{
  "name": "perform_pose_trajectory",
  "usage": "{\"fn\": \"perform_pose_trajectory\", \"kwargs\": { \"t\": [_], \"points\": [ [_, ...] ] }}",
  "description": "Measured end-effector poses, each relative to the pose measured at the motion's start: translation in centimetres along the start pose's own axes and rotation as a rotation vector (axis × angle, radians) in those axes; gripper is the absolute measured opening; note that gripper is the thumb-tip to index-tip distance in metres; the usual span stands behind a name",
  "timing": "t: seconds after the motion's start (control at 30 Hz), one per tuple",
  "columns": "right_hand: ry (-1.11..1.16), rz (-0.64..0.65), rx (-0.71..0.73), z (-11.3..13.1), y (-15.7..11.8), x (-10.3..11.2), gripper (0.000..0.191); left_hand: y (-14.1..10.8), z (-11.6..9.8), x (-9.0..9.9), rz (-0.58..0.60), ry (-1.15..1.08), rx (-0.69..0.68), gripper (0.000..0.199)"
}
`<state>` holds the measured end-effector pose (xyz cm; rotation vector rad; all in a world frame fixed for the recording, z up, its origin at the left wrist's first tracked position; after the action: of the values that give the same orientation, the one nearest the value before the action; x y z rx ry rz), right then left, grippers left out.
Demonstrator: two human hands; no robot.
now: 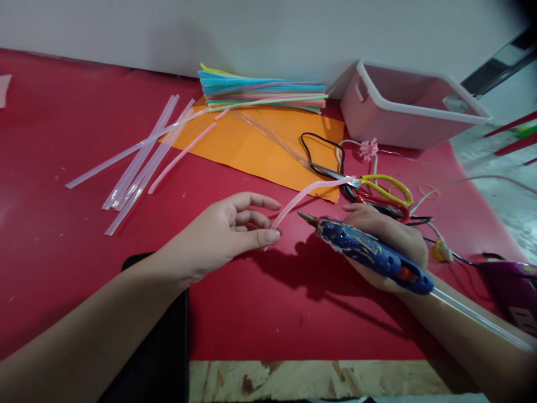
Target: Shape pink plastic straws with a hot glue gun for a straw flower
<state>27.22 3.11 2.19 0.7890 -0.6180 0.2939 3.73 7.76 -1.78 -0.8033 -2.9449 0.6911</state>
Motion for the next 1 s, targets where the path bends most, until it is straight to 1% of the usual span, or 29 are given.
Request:
{"fn": "perform_pose_trajectory", "kwargs": {
  "t": [0.1,0.17,0.3,0.5,0.57,0.63,0.77,0.9,1.0],
  "points": [
    [0.041,0.058,0.075,0.7,0.3,-0.2,0.019,-0.1,0.2,-0.4,0.046,-0.105,0.050,0.030],
    [0.060,0.089,0.078,0.9,0.4,-0.4,0.021,-0.2,0.2,-0.5,0.050,-0.151,0.068,0.024],
    [0.078,0.147,0.072,0.9,0.5,-0.7,0.019,-0.3,0.2,-0.4,0.018,-0.162,0.078,0.023],
    [0.116,0.242,0.080,0.5,0.1,-1.2,0.035,-0.2,0.0,0.1,-0.057,-0.107,0.062,0.018],
    [0.117,0.251,0.085,0.5,0.1,-1.4,0.037,-0.1,-0.2,0.1,-0.060,-0.091,0.043,0.019],
    [0.116,0.249,0.097,0.6,0.2,-1.4,0.038,-0.1,-0.3,-0.1,-0.037,-0.069,0.029,0.020],
    [0.111,0.254,0.112,0.8,0.3,-1.7,0.031,-0.1,-0.2,-0.4,-0.004,-0.018,0.036,0.018],
    [0.124,0.269,0.114,0.8,0.1,-2.0,0.031,-0.1,-0.1,-0.4,-0.008,0.026,0.040,0.017],
    [0.126,0.257,0.097,0.7,-0.1,-2.1,0.034,-0.2,0.0,-0.4,-0.004,0.018,0.041,0.016]
  ]
}}
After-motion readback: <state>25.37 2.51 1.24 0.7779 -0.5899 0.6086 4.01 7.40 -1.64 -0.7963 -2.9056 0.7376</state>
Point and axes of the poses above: each hand's wrist, its own y-axis towards the middle knuckle, its own x-axis out of the back of the hand, z = x × y, the point moved 7 cm from there along y, towards the middle knuckle, and after that the axes turned 6 degrees about y, right-handed, at the moved point
